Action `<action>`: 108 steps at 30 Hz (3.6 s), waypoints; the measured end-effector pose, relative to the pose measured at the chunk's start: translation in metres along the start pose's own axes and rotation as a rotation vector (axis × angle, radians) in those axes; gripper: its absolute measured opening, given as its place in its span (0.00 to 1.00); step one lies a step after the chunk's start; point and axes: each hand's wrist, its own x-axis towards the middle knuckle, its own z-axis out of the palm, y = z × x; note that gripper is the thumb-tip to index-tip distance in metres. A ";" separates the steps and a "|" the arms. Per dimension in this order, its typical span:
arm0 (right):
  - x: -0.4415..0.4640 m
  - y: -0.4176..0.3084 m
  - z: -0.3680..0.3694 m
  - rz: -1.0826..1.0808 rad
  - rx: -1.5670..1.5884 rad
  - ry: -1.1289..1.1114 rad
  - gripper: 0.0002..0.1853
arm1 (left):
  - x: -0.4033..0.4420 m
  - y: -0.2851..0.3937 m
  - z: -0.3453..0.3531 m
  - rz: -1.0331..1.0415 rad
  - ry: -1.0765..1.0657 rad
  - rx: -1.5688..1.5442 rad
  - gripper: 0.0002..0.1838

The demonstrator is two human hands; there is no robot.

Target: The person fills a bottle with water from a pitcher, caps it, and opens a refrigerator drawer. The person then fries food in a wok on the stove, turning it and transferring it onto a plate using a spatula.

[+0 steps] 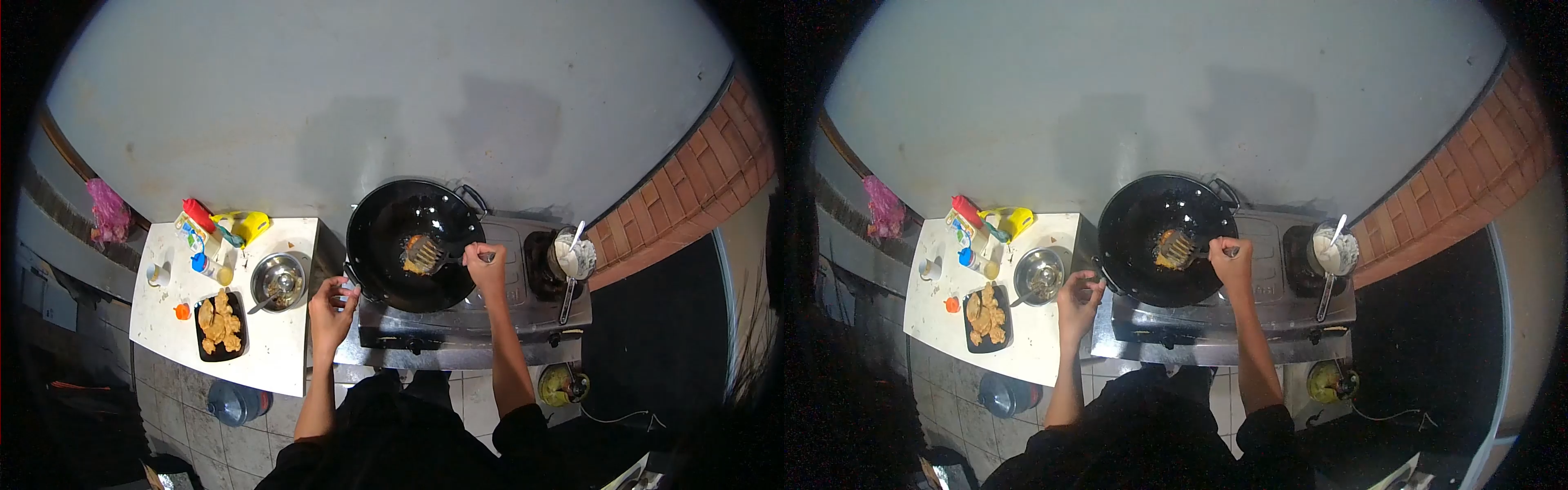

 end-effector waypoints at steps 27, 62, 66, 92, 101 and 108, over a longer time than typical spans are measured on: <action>-0.010 -0.012 -0.003 0.159 0.096 0.052 0.17 | 0.012 0.006 0.000 0.043 0.106 0.161 0.12; -0.007 0.001 -0.002 0.027 0.075 0.038 0.17 | 0.008 0.004 0.001 -0.084 -0.003 0.086 0.13; -0.011 -0.025 -0.007 0.310 0.185 0.005 0.18 | 0.005 -0.011 0.001 -0.119 -0.010 -0.018 0.12; 0.025 0.011 -0.008 0.018 0.058 -0.158 0.14 | -0.015 0.015 0.038 -0.049 0.399 0.318 0.18; 0.043 -0.010 -0.013 0.269 0.137 -0.247 0.17 | -0.020 0.013 0.048 0.021 0.491 0.329 0.17; 0.044 -0.007 -0.018 0.155 0.187 -0.264 0.20 | -0.021 0.013 0.049 0.026 0.533 0.362 0.17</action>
